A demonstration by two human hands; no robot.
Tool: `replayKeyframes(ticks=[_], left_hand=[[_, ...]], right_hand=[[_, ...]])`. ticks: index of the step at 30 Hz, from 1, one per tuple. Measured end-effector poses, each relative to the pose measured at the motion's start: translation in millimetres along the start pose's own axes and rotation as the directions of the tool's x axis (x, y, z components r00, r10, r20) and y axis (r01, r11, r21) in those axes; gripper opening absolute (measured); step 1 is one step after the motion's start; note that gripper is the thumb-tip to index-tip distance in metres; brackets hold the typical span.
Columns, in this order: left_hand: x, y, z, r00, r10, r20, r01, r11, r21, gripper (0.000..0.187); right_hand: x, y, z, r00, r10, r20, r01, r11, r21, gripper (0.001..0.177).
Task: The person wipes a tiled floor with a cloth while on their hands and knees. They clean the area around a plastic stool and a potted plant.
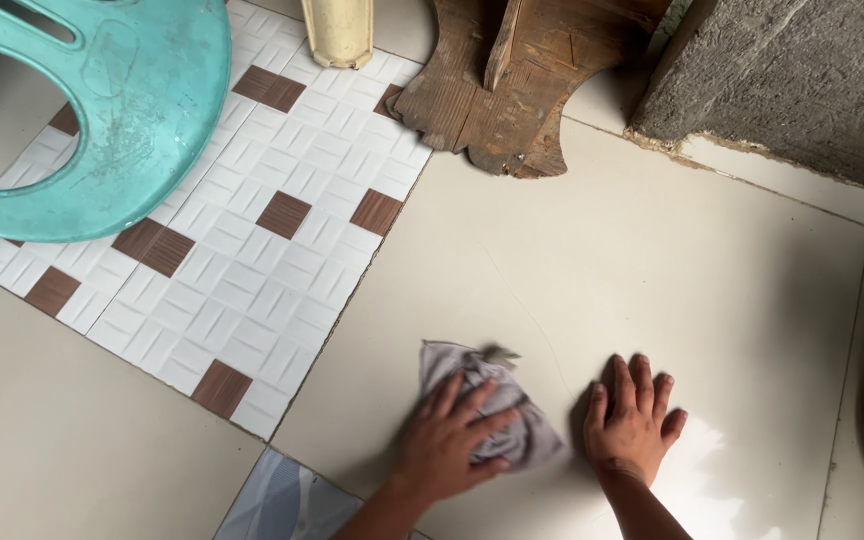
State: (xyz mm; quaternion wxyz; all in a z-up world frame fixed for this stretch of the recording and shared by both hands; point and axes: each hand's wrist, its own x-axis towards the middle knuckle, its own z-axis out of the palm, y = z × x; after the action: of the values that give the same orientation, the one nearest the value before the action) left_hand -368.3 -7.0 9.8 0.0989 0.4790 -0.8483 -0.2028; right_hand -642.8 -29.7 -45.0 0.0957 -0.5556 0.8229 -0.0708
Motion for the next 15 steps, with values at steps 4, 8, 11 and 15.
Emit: replayKeyframes(ticks=[4, 8, 11, 15], left_hand=[[46.1, -80.4, -35.5, 0.964, -0.225, -0.14, 0.237, 0.969, 0.075, 0.067], [148.6, -125.8, -55.2, 0.828, -0.489, -0.274, 0.53, 0.843, 0.097, 0.071], [218.5, -106.3, -42.8, 0.744, -0.627, -0.23, 0.657, 0.75, 0.081, 0.073], [231.6, -28.0, -6.3, 0.967, -0.238, 0.09, 0.216, 0.956, 0.2, 0.074]], right_hand=[[-2.3, -2.4, -4.0, 0.999, 0.015, 0.031, -0.013, 0.999, -0.052, 0.068], [-0.8, -5.3, -7.3, 0.999, 0.03, 0.044, -0.027, 0.998, -0.063, 0.067], [0.2, -4.6, -6.2, 0.999, 0.023, 0.025, -0.022, 0.998, -0.063, 0.067], [-3.1, -5.3, -7.2, 0.999, 0.026, 0.028, -0.025, 0.999, -0.036, 0.066]])
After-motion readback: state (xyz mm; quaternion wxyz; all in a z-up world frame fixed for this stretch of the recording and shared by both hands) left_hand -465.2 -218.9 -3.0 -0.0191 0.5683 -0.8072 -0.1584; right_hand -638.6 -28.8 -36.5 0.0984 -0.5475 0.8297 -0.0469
